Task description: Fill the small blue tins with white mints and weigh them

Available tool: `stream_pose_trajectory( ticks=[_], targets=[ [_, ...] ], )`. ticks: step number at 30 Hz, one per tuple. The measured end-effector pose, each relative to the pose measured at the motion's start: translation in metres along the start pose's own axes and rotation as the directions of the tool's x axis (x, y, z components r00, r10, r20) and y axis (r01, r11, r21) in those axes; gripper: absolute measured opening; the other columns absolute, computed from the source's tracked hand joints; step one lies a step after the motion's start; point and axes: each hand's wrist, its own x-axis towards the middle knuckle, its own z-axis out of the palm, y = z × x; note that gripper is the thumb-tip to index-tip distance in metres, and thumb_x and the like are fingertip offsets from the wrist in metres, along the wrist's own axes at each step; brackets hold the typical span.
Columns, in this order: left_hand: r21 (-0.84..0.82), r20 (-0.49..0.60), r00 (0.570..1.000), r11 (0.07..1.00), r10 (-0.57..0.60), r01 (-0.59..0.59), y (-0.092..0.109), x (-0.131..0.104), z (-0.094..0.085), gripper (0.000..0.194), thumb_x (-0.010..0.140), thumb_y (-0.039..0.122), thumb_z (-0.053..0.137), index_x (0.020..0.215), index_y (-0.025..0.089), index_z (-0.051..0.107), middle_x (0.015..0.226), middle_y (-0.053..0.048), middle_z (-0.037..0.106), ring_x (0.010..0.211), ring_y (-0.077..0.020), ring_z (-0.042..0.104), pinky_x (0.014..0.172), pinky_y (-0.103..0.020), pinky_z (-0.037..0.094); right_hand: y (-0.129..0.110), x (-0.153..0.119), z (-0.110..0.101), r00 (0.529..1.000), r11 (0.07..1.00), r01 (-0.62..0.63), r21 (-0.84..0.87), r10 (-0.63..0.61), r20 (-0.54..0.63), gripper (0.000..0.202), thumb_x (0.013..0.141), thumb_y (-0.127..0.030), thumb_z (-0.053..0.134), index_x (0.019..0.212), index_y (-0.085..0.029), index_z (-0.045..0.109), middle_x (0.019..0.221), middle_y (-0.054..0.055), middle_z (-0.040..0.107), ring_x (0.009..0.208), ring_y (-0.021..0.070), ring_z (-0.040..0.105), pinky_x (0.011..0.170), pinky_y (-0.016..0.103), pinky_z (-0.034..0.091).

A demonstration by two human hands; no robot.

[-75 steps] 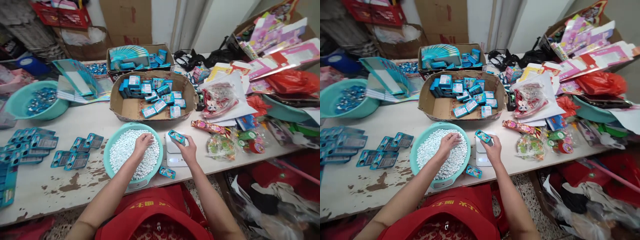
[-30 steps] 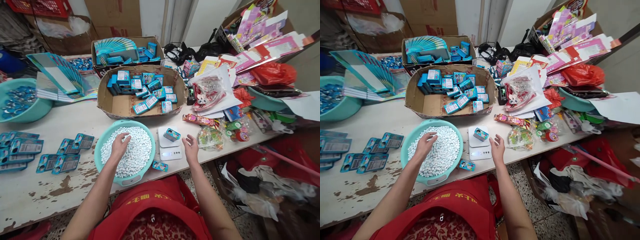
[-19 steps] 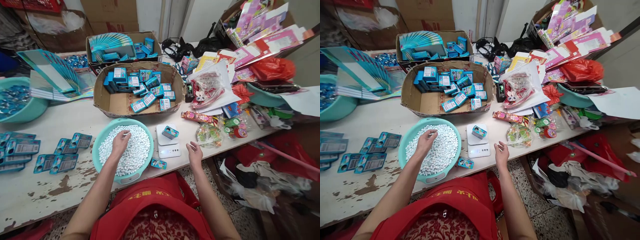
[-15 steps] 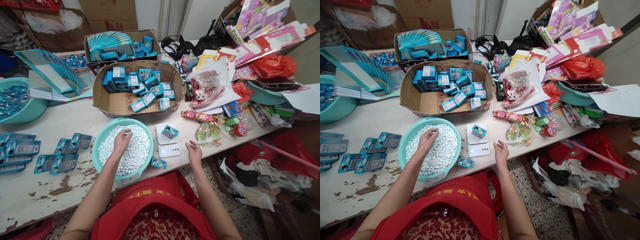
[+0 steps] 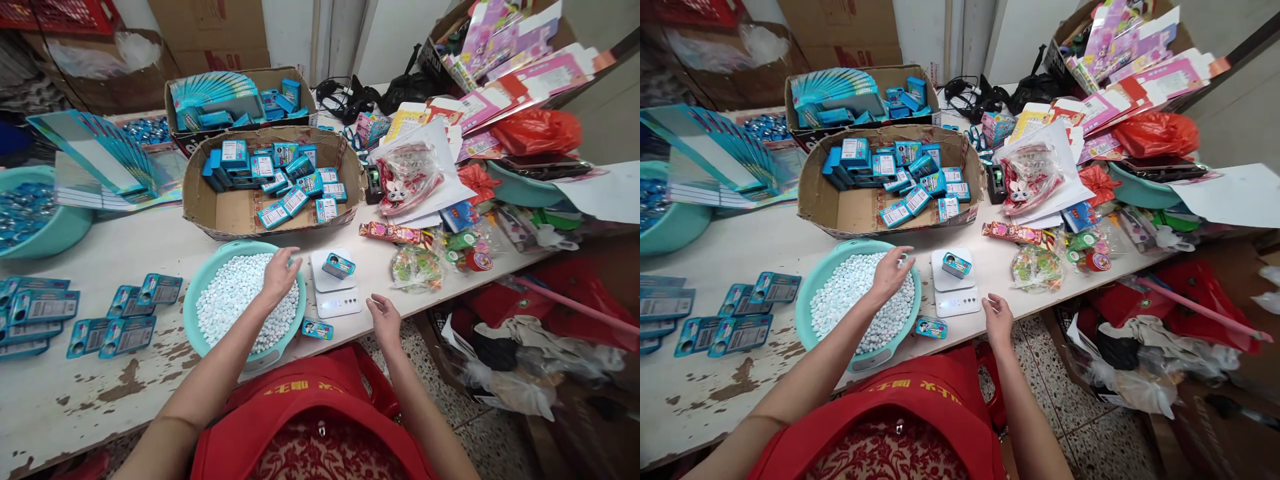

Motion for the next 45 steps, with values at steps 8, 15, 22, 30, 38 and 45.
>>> stream_pose_trajectory(
  ticks=[8,15,22,30,38,45],
  targets=[
    [0.270,0.526,0.772,0.792,0.355,-0.548,0.055,0.027,0.072,0.036,0.082,0.017,0.053,0.118,0.022,0.054,0.120,-0.011,0.056,0.115,-0.0263,0.048,0.089,-0.040,0.044,-0.006,-0.066,0.028,0.741,0.871,0.487,-0.068,-0.370,0.561,0.057,0.058,-0.041,0.079,0.110,-0.024,0.062,0.114,0.009,0.063,0.107,0.0291,0.058,0.090,0.044,0.048],
    [0.434,-0.033,0.964,0.873,0.262,-0.222,0.035,0.000,-0.041,0.039,0.083,0.026,0.054,0.122,0.020,0.049,0.117,-0.011,0.057,0.108,-0.0243,0.051,0.088,-0.035,0.045,-0.015,-0.070,0.021,0.732,0.849,0.507,-0.147,-0.334,0.594,0.027,0.074,-0.045,0.067,0.091,-0.024,0.065,0.085,0.005,0.066,0.079,0.0237,0.062,0.070,0.034,0.050],
    [0.500,-0.495,0.757,0.573,-0.426,0.649,-0.081,-0.086,-0.186,0.040,0.078,0.048,0.052,0.107,0.020,0.053,0.101,-0.011,0.060,0.096,-0.0368,0.057,0.077,-0.051,0.047,-0.066,-0.013,0.009,0.897,0.860,0.433,-0.269,-0.382,0.223,0.041,0.066,-0.057,0.066,0.088,-0.022,0.065,0.081,0.004,0.064,0.076,0.0226,0.060,0.070,0.033,0.047],
    [0.358,-0.493,0.646,0.541,-0.583,0.761,-0.176,-0.137,-0.152,0.059,0.079,0.044,0.046,0.127,0.008,0.045,0.117,-0.029,0.053,0.107,-0.0461,0.053,0.076,-0.059,0.046,-0.070,0.042,0.066,0.897,0.866,0.431,-0.254,-0.380,0.227,0.046,0.061,-0.055,0.068,0.091,-0.020,0.065,0.091,0.007,0.064,0.087,0.0247,0.060,0.081,0.038,0.046],
    [0.424,-0.532,0.793,0.716,-0.298,0.554,-0.140,-0.133,-0.151,0.050,0.082,0.045,0.044,0.119,0.012,0.056,0.118,-0.024,0.055,0.113,-0.0414,0.048,0.088,-0.058,0.042,-0.041,0.028,0.022,0.963,0.952,0.269,-0.147,-0.269,0.022,0.056,0.077,-0.059,0.051,0.110,-0.014,0.058,0.114,0.016,0.058,0.097,0.0244,0.058,0.080,0.040,0.048],
    [0.325,-0.322,0.942,0.923,-0.096,0.205,-0.118,-0.113,-0.095,0.036,0.084,0.044,0.042,0.103,0.020,0.060,0.108,-0.012,0.062,0.109,-0.0279,0.054,0.099,-0.041,0.038,-0.011,0.003,-0.005,0.986,0.977,0.141,-0.163,-0.153,-0.063,0.052,0.071,-0.060,0.057,0.098,-0.015,0.063,0.106,0.016,0.064,0.090,0.0245,0.061,0.080,0.040,0.047]
  ],
)
